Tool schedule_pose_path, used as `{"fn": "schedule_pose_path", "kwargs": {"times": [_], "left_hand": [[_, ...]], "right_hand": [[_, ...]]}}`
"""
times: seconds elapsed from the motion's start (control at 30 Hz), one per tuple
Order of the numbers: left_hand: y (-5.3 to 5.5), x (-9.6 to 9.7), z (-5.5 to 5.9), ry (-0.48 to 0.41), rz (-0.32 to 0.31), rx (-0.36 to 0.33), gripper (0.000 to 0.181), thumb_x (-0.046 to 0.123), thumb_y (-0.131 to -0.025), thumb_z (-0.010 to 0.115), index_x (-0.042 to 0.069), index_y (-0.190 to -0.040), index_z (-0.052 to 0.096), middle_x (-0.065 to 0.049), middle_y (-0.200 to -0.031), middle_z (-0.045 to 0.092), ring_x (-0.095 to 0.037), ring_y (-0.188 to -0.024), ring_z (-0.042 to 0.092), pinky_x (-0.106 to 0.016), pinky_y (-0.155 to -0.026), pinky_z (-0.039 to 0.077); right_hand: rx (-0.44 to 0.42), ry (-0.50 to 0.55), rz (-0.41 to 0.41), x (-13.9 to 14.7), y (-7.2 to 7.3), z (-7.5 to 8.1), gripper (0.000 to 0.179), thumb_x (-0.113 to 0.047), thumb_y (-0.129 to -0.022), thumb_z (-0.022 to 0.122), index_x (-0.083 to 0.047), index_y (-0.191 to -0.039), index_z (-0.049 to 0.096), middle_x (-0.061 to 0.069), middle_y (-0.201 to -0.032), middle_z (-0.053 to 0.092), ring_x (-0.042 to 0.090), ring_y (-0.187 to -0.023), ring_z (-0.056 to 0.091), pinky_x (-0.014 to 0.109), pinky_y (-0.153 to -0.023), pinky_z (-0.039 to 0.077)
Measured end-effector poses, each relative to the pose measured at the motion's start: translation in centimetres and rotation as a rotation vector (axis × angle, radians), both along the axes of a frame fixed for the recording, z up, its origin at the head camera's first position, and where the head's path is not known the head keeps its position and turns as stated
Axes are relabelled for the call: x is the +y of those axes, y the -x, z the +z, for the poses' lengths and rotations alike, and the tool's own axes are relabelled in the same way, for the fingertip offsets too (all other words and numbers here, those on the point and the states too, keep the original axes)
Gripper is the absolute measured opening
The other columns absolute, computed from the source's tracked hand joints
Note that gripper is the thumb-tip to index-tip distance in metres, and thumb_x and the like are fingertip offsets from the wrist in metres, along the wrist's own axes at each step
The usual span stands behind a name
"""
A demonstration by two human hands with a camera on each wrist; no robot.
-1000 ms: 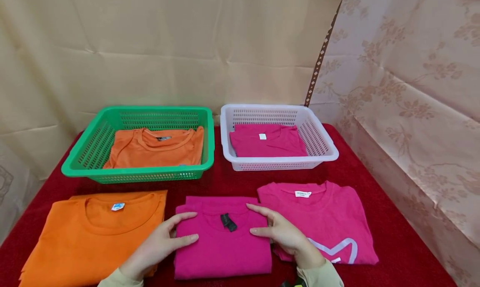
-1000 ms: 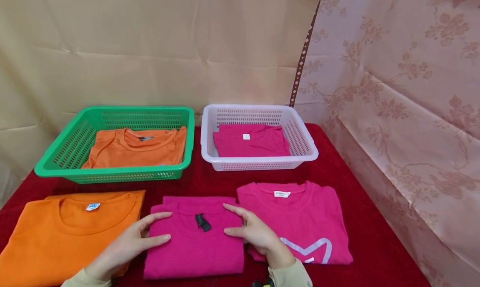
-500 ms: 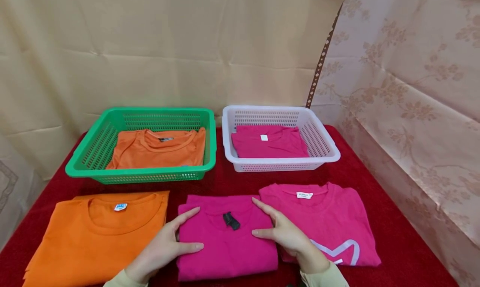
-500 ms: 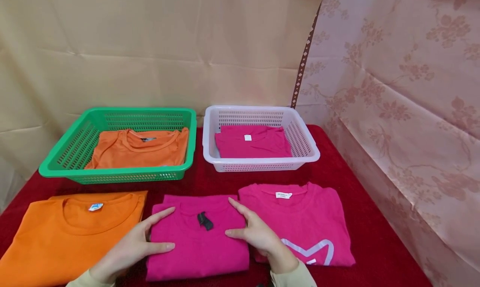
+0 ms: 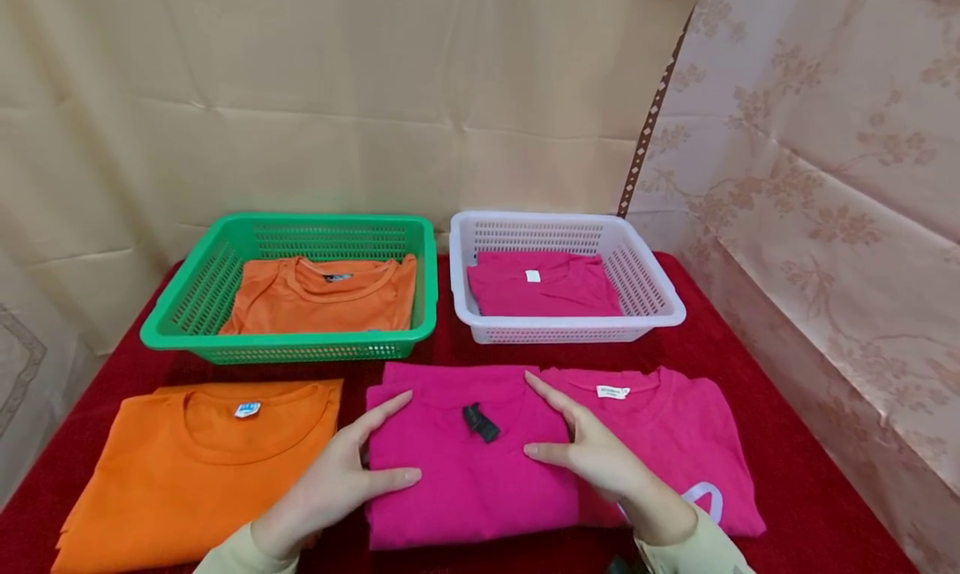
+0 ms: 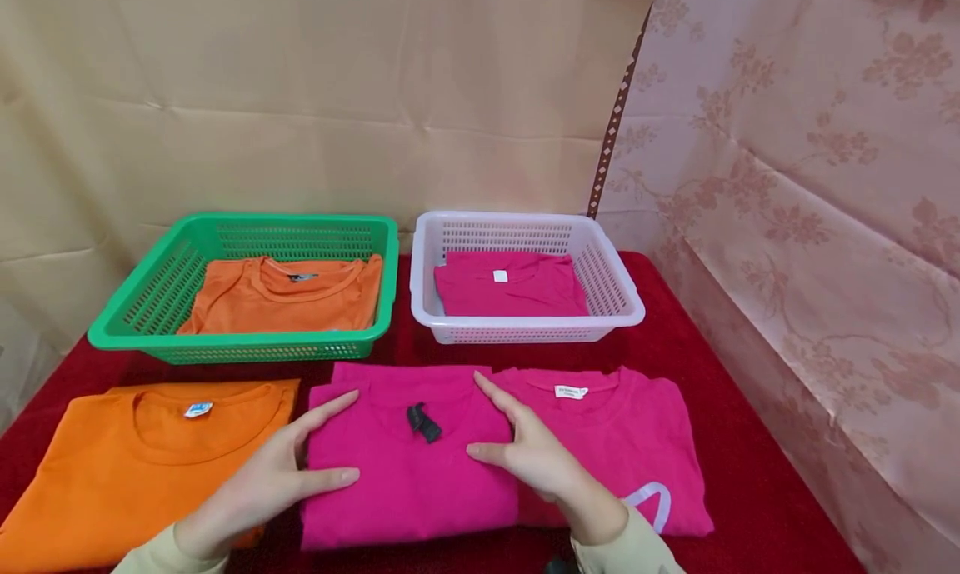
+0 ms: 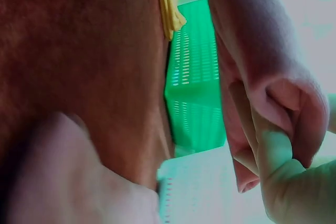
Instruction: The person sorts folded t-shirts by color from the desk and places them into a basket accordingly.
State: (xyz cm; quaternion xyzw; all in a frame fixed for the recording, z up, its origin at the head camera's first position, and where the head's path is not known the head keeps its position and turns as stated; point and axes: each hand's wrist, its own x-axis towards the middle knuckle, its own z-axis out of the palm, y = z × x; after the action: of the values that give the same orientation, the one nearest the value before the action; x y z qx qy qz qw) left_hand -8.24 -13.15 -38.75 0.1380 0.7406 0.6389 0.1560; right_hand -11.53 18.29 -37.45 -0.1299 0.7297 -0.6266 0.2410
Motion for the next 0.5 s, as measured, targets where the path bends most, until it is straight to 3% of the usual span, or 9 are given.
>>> {"fn": "schedule_pose_path", "kwargs": {"times": [0.17,0.37,0.5], "left_hand": [[0.2,0.2,1.9,0.044,-0.005,0.054,0.084,0.019,-0.087,0.076,0.01,-0.156,0.028,-0.021,-0.134,0.06,-0.019,-0.107,0.066,-0.023,-0.087,0.054],[0.3,0.9,3.9,0.063,0.016,0.136,0.08,0.02,-0.088,0.075,0.013,-0.155,0.031,-0.02,-0.141,0.051,-0.024,-0.112,0.063,-0.024,-0.089,0.053],[0.8,1.2,4.9,0.079,0.028,0.191,0.078,0.019,-0.088,0.075,0.014,-0.154,0.034,-0.019,-0.142,0.047,-0.025,-0.114,0.061,-0.024,-0.09,0.053]], "right_hand": [[0.034,-0.064,-0.023,0.1,0.0,1.8,0.086,-0.008,-0.088,0.07,-0.017,-0.159,0.022,0.015,-0.163,0.022,0.032,-0.139,0.041,0.017,-0.095,0.048],[0.078,-0.082,-0.115,0.2,0.1,3.6,0.082,-0.008,-0.089,0.07,-0.021,-0.158,0.028,0.008,-0.166,0.014,0.033,-0.149,0.02,0.012,-0.095,0.043],[0.144,-0.094,-0.146,0.3,0.5,4.5,0.08,-0.007,-0.089,0.069,-0.021,-0.157,0.029,0.008,-0.165,0.018,0.031,-0.147,0.026,0.012,-0.095,0.043]]}}
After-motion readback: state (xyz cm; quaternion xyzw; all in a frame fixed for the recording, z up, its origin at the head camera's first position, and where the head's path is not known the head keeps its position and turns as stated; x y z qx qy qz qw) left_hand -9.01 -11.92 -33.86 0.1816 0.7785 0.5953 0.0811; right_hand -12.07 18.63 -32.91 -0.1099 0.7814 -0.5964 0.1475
